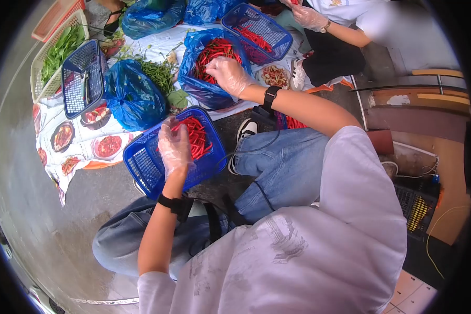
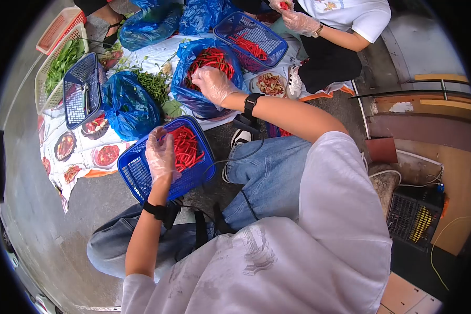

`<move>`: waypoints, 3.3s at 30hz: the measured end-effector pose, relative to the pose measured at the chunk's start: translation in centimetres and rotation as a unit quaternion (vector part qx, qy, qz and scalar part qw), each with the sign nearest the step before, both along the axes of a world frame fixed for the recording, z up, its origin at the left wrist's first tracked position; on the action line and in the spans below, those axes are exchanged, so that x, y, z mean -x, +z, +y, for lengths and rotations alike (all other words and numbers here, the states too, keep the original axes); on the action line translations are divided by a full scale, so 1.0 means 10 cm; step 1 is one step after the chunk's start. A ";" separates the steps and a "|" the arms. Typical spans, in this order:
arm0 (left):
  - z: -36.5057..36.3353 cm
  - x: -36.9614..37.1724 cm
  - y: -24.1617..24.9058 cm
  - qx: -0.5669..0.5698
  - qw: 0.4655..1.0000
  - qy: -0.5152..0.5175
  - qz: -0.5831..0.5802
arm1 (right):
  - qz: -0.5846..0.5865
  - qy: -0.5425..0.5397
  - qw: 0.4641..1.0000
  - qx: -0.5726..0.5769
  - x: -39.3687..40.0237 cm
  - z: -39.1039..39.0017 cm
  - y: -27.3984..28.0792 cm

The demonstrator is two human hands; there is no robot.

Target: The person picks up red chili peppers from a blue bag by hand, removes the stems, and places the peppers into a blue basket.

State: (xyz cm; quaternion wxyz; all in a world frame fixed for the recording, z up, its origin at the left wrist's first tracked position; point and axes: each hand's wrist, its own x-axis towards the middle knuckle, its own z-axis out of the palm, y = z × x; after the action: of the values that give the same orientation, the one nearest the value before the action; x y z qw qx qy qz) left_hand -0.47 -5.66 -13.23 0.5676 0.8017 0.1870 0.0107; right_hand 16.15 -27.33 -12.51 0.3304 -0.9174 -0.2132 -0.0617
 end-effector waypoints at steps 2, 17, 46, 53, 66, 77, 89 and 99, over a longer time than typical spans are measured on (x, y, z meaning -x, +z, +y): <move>-0.08 -0.04 0.55 -0.062 0.990 -0.032 -0.122 | 0.081 -0.035 0.993 -0.078 0.46 0.17 0.50; 0.08 0.06 0.85 -0.230 0.892 -0.262 -0.287 | 0.180 0.036 0.975 -0.126 1.36 0.32 1.07; 0.04 0.06 0.91 0.321 0.937 -0.084 -0.111 | 0.519 -0.003 0.654 -0.550 1.14 0.30 1.11; 0.22 0.15 -0.42 0.420 0.893 0.079 0.138 | 0.466 0.039 0.793 -0.389 -0.05 0.53 0.84; 0.14 0.31 -0.61 0.263 0.924 0.030 0.276 | 0.284 -0.120 0.904 0.296 -0.73 -0.46 -1.26; -0.02 0.16 -0.36 0.255 0.936 -0.016 0.242 | 0.179 -0.047 0.935 0.302 -0.77 -0.44 -0.70; 0.00 -0.06 1.11 -0.159 0.933 -0.114 -0.303 | 0.309 0.040 0.923 -0.226 0.85 0.29 1.58; 0.11 0.01 1.10 -0.287 0.875 -0.207 -0.331 | 0.213 0.129 0.960 -0.130 1.01 0.35 1.48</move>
State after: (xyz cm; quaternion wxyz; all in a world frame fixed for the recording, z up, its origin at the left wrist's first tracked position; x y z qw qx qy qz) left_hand -0.59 -4.53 -2.20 0.3303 0.8996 -0.1932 0.2106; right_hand 6.00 -23.82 2.27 0.4900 -0.8229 -0.2450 0.1508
